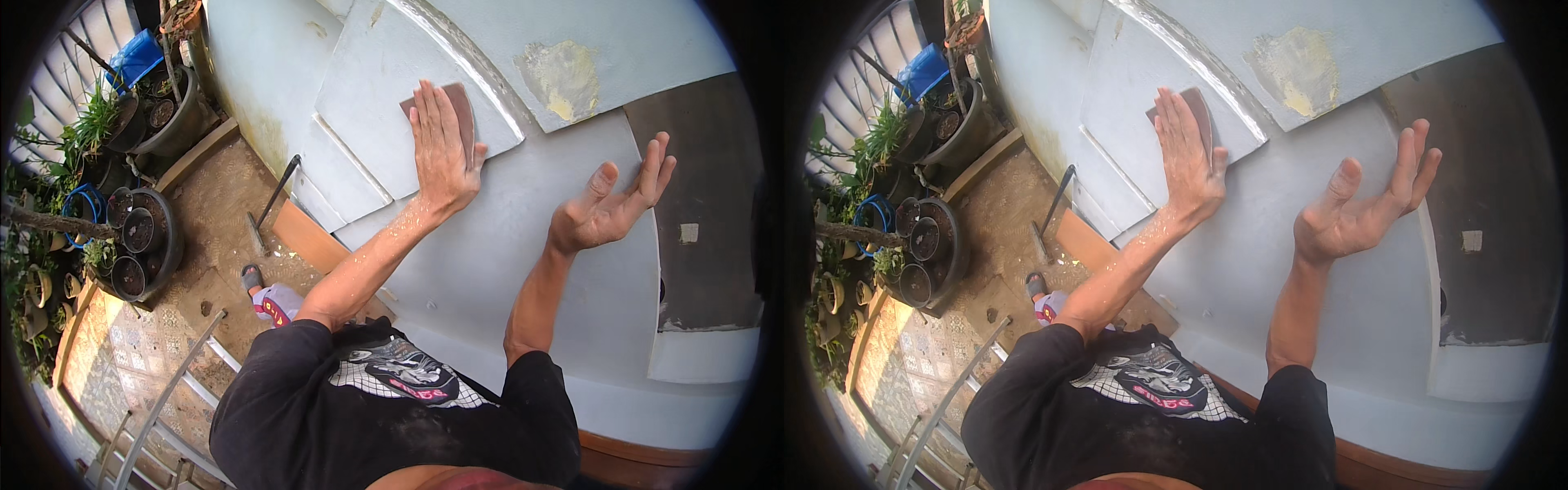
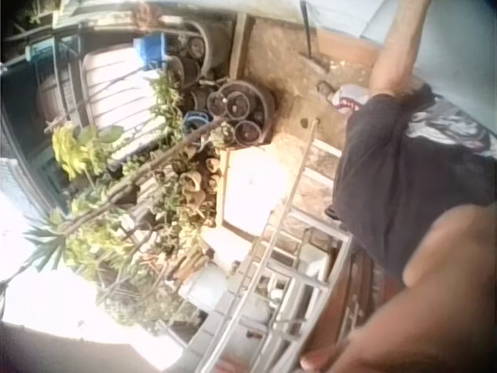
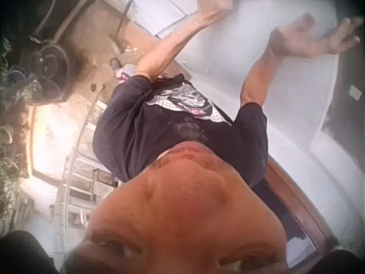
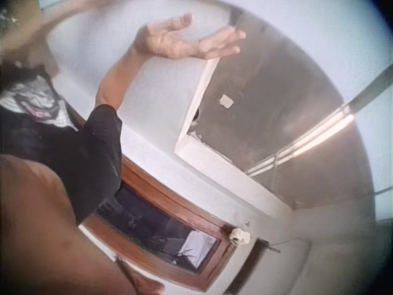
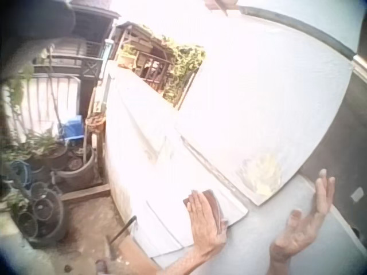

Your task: The person kneels on a piece of cardboard and uses a sanding block to smooth a white painted wall. They repeatedly rub the sanding block against the wall surface, focusing on edges and flat areas.

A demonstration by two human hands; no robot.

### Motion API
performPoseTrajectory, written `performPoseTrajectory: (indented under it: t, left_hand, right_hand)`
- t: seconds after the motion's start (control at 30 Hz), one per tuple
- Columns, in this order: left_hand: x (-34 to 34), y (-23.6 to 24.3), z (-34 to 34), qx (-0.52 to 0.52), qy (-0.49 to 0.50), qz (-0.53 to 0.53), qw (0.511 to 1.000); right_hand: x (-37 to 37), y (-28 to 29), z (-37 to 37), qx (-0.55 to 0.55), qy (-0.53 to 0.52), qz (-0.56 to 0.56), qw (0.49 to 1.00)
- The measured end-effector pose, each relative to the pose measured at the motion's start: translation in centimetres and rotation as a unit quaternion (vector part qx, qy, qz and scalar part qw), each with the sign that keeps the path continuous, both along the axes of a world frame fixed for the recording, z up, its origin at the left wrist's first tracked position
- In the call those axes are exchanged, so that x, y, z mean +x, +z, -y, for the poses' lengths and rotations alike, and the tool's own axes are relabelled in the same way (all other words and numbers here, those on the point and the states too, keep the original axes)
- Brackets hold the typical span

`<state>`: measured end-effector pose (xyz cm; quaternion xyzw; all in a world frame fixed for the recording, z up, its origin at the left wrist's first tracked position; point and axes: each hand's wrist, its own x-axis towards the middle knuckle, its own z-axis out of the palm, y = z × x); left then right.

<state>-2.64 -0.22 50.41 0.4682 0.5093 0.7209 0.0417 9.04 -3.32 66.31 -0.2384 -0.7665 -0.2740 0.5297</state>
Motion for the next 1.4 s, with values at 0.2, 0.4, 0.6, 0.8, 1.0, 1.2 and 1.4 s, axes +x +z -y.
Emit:
performPoseTrajectory:
  t: [0.2,0.4,0.6,0.8,1.0,1.2,1.4]
  left_hand:
    - [-1.7,0.7,-0.5,0.006,0.026,0.024,0.999]
    - [-5.4,0.6,-1.6,-0.007,0.016,0.045,0.999]
    - [-5.9,-1.5,-1.9,-0.021,0.031,0.04,0.998]
    - [-3.1,-3.1,-0.1,0.006,0.015,0.008,1.0]
    - [-7.7,-1.7,-3.2,-0.01,0.07,0.006,0.997]
    - [-9.4,-0.6,-5.1,0.004,0.044,0.024,0.999]
    - [-5.0,-4.1,-2.2,0.043,-0.031,0.004,0.999]
  right_hand:
    - [-5.8,1.6,-2.7,-0.002,0.172,-0.016,0.985]
    - [-8.0,3.0,-4.9,0.077,0.116,-0.042,0.989]
    - [-8.4,2.6,-5.0,0.081,0.078,-0.045,0.993]
    - [-7.5,3.1,-5.1,0.117,0.044,0.024,0.992]
    - [-7.6,1.7,-5.2,0.131,0.014,0.09,0.987]
    - [-8.5,2.5,-4.2,0.077,-0.171,0.317,0.93]
    - [-7.9,2.7,-4.8,0.103,-0.148,0.328,0.927]
